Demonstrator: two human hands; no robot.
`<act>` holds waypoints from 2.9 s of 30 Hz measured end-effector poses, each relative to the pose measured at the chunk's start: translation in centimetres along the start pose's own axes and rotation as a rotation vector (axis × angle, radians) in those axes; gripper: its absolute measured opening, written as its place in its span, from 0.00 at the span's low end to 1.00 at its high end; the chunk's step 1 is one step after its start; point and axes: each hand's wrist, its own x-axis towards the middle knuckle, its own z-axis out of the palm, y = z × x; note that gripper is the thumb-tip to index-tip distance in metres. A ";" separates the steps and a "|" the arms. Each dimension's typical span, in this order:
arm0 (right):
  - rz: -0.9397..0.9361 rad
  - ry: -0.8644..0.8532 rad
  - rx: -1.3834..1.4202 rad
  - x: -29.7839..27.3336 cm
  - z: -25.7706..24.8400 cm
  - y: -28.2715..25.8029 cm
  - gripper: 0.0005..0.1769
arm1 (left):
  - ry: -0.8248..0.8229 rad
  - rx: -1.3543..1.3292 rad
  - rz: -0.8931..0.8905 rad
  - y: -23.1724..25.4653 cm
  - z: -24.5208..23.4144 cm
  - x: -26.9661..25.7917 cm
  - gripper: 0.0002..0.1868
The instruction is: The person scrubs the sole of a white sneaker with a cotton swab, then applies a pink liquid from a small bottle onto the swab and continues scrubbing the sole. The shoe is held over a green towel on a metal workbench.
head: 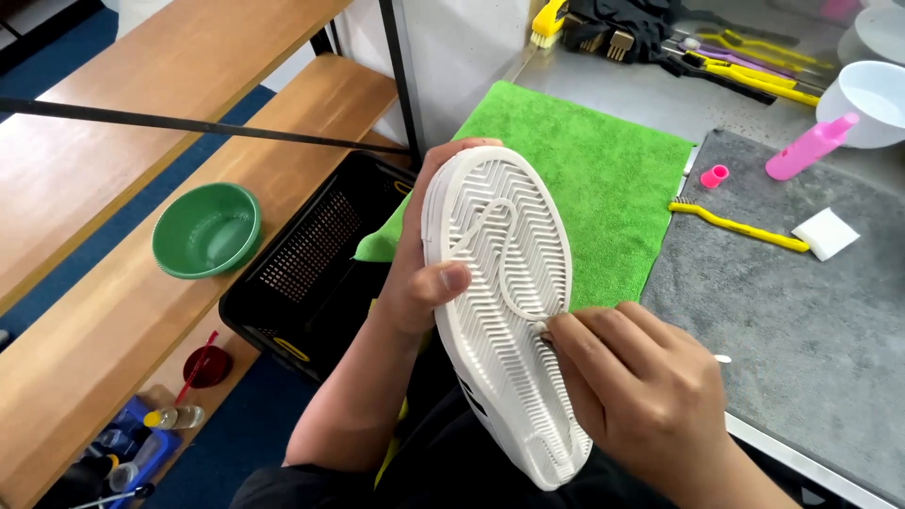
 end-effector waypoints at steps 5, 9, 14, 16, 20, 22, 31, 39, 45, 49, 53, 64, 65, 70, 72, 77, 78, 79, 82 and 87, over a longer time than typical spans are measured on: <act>-0.024 -0.011 -0.073 0.7 -0.1 -0.3 0.05 | -0.003 0.008 0.000 0.1 0.1 0.1 0.44; -0.049 -0.039 -0.326 1.5 -0.2 -0.8 0.08 | 0.004 0.102 0.003 0.3 0.4 0.1 0.44; -0.118 -0.128 -0.448 1.5 -0.8 -0.6 0.09 | 0.038 0.209 -0.014 0.9 1.3 0.0 0.42; -0.130 -0.164 -0.433 1.3 -0.9 -0.5 0.08 | 0.032 0.262 -0.009 1.1 1.5 0.1 0.41; -0.092 -0.141 -0.281 0.7 -1.0 -0.4 0.09 | 0.028 0.319 -0.024 1.3 2.2 0.1 0.41; -0.067 -0.119 -0.236 0.9 -1.1 -0.7 0.08 | 0.022 0.332 -0.017 1.3 2.5 0.2 0.40; -0.060 -0.136 -0.289 0.3 -1.0 -0.8 0.10 | -0.023 0.298 -0.066 0.7 2.7 0.4 0.41; 0.026 -0.127 -0.036 -0.1 -1.3 0.6 0.05 | -0.032 0.145 -0.075 0.3 2.1 0.5 0.43; 0.106 -0.049 0.049 -1.3 -1.5 0.6 0.04 | -0.012 -0.070 -0.082 -0.5 0.9 0.4 0.44; 0.093 -0.034 0.071 -2.2 -0.5 0.6 0.04 | 0.001 -0.148 -0.063 -0.9 0.7 0.4 0.44; 0.116 -0.020 0.077 -2.8 0.3 0.9 0.03 | -0.012 -0.272 -0.052 -1.1 0.0 0.5 0.43; 0.174 0.008 0.118 -3.4 1.8 1.2 0.01 | 0.003 -0.409 -0.081 -1.9 -1.0 0.8 0.45; 0.167 0.011 0.130 -3.2 1.7 1.1 0.02 | 0.008 -0.387 -0.089 -1.8 -0.9 0.8 0.44; 0.120 0.037 0.121 -2.2 1.5 0.6 0.05 | -0.004 -0.332 -0.089 -1.5 -0.3 0.8 0.43; 0.096 0.064 0.091 -1.8 1.3 0.2 0.07 | -0.012 -0.265 -0.090 -1.2 -0.2 0.9 0.43; 0.046 0.062 0.076 -1.2 0.7 0.0 0.06 | -0.022 -0.119 -0.051 -0.3 0.6 0.8 0.41; 0.041 0.066 0.056 -1.0 0.6 0.0 0.06 | -0.027 -0.072 -0.044 -0.2 0.6 0.8 0.41; 0.043 0.064 0.053 -1.0 0.5 0.0 0.06 | -0.028 -0.076 -0.045 -0.1 0.8 0.8 0.41; 0.044 0.059 0.041 -0.7 0.2 0.0 0.05 | -0.017 0.025 -0.043 0.6 1.2 0.7 0.41; 0.035 0.038 -0.040 -0.6 0.3 0.3 0.06 | 0.023 0.190 -0.071 1.3 1.7 0.7 0.42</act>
